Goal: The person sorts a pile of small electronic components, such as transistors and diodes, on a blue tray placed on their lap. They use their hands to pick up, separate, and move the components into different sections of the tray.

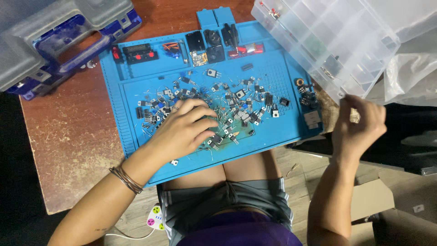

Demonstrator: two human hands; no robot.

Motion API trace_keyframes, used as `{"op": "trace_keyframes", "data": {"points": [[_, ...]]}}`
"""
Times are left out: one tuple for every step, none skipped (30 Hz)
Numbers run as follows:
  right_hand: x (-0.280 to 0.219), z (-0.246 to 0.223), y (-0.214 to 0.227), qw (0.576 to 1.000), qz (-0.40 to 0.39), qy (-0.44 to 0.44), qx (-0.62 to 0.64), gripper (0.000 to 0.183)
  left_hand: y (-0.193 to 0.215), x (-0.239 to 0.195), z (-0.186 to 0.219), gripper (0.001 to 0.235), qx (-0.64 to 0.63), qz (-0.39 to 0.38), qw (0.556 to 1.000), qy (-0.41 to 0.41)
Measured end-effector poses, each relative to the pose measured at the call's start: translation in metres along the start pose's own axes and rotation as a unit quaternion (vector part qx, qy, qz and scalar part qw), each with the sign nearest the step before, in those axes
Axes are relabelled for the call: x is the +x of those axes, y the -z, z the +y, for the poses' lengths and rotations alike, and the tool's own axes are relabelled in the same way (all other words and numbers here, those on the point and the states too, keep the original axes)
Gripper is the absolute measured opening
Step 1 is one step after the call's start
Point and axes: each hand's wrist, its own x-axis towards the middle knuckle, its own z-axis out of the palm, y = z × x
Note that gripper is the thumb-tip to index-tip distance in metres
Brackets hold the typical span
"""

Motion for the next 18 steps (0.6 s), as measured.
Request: {"op": "trace_keyframes", "data": {"points": [[-0.002,0.01,0.001,1.0,-0.001,0.0,0.001,0.015,-0.001,-0.001,-0.002,0.01,0.0,-0.001,1.0,0.001],[-0.005,0.02,0.002,0.999,-0.001,0.004,-0.052,0.012,-0.002,-0.002,-0.004,0.014,0.007,-0.027,1.0,-0.005],[-0.007,0.03,0.001,0.995,-0.002,0.009,-0.101,0.009,-0.002,-0.004,-0.007,0.018,0.016,-0.054,0.998,-0.009],[-0.008,0.033,0.002,0.995,-0.003,0.009,-0.098,0.009,-0.003,-0.004,-0.008,0.018,0.018,-0.056,0.998,-0.007],[-0.009,0.036,0.002,0.994,0.0,0.02,-0.107,0.006,-0.003,-0.005,-0.009,0.019,0.015,-0.06,0.998,-0.013],[-0.009,0.038,0.001,0.993,0.002,0.031,-0.115,0.005,-0.004,-0.005,-0.01,0.021,0.013,-0.063,0.998,-0.019],[-0.007,0.028,0.001,0.993,0.002,0.031,-0.112,0.005,-0.003,-0.005,-0.01,0.021,0.015,-0.064,0.998,-0.016],[-0.004,0.018,0.001,0.996,0.012,0.026,-0.086,0.012,-0.002,-0.005,-0.01,0.02,0.019,-0.066,0.997,-0.02],[-0.002,0.008,0.001,0.998,0.021,0.021,-0.06,0.02,-0.002,-0.005,-0.011,0.02,0.022,-0.068,0.997,-0.023],[-0.001,-0.003,0.0,0.998,0.021,0.022,-0.058,0.02,0.0,-0.004,-0.01,0.02,0.024,-0.068,0.997,-0.021],[0.001,-0.015,-0.002,0.999,0.011,0.025,-0.044,0.016,0.001,-0.004,-0.01,0.019,0.026,-0.053,0.998,-0.017],[0.002,-0.026,-0.003,0.999,0.002,0.028,-0.031,0.011,0.002,-0.003,-0.009,0.017,0.029,-0.038,0.999,-0.013],[0.004,-0.043,-0.004,0.999,0.001,0.029,-0.029,0.011,0.003,-0.003,-0.009,0.017,0.03,-0.038,0.999,-0.011],[0.006,-0.06,-0.005,0.999,-0.028,0.031,0.034,0.012,0.005,-0.002,-0.01,0.015,0.035,-0.029,0.999,-0.004],[0.008,-0.077,-0.006,0.993,-0.057,0.034,0.098,0.012,0.006,-0.002,-0.01,0.014,0.04,-0.021,0.999,0.003],[0.007,-0.088,-0.01,0.993,-0.059,0.036,0.101,0.012,0.008,-0.001,-0.01,0.014,0.041,-0.021,0.999,0.006],[0.007,-0.099,-0.013,0.988,-0.067,0.032,0.137,0.015,0.009,-0.001,-0.01,0.011,0.053,-0.003,0.998,0.016],[0.006,-0.111,-0.016,0.982,-0.075,0.028,0.174,0.018,0.011,0.0,-0.01,0.008,0.064,0.015,0.998,0.026]]}}
